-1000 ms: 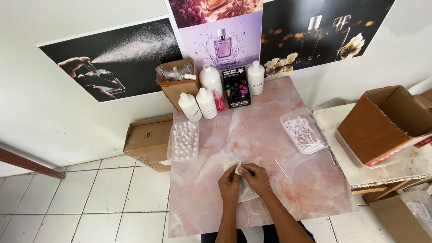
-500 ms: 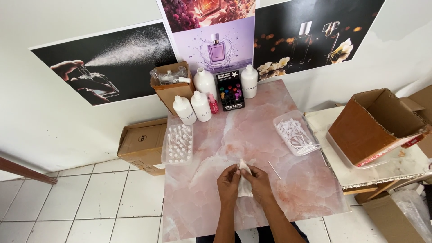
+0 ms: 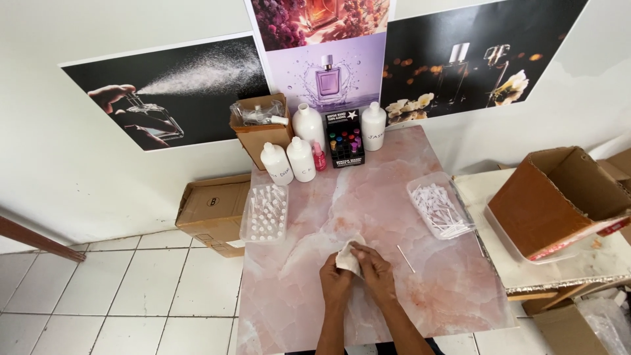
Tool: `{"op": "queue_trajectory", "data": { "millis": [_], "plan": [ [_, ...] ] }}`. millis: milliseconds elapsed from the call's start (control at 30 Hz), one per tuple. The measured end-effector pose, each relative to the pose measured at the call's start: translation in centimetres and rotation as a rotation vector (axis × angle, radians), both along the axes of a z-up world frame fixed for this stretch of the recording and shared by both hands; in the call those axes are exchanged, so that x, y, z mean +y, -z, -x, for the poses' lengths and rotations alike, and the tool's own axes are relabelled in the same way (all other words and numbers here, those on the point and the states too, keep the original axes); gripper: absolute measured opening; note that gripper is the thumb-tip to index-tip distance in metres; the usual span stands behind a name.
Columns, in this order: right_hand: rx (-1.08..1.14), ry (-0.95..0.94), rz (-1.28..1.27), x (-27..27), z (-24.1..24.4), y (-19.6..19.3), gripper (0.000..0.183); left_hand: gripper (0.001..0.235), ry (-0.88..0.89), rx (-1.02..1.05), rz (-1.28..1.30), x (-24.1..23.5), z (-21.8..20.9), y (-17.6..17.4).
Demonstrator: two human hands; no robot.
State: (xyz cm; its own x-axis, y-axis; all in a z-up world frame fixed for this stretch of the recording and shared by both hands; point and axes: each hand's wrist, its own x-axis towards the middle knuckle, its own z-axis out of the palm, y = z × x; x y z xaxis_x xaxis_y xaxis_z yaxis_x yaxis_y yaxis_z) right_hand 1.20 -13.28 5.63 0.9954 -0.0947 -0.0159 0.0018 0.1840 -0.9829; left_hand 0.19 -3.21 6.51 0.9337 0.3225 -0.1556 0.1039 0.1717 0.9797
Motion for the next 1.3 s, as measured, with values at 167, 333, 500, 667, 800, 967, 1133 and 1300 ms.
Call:
{"op": "queue_trajectory", "data": {
  "millis": [167,333,500,667,800,967,1133,1300],
  "plan": [
    [-0.022,-0.017,0.272,-1.2,-1.5,6.2,0.026,0.024,0.083,-0.039,-0.031,1.3,0.2,2.8],
    [0.156,-0.099,0.429,-1.4,-2.3,3.5,0.024,0.022,0.121,-0.025,-0.046,1.6,0.2,2.3],
    [0.222,0.003,0.480,-0.5,-3.0,4.1,0.020,0.019,0.100,-0.018,-0.100,1.4,0.7,1.2],
    [-0.250,0.024,0.342,-0.1,-1.5,5.5,0.017,0.035,0.083,-0.102,-0.002,1.7,0.7,1.8],
    [-0.489,-0.064,0.464,0.4,-0.3,4.5,0.028,0.052,0.136,-0.033,0.030,3.1,0.1,3.5],
    [-0.555,-0.066,0.491,0.8,0.3,3.5,0.026,0.042,-0.011,-0.068,0.238,2.4,-0.4,5.5],
    [-0.568,-0.085,0.506,0.1,0.0,5.8,0.043,0.035,-0.087,0.028,0.308,2.0,0.0,4.2],
    [-0.378,-0.081,0.314,-0.3,-0.1,4.6,0.031,0.013,0.071,-0.047,0.338,2.6,0.4,3.5]
  ]
}}
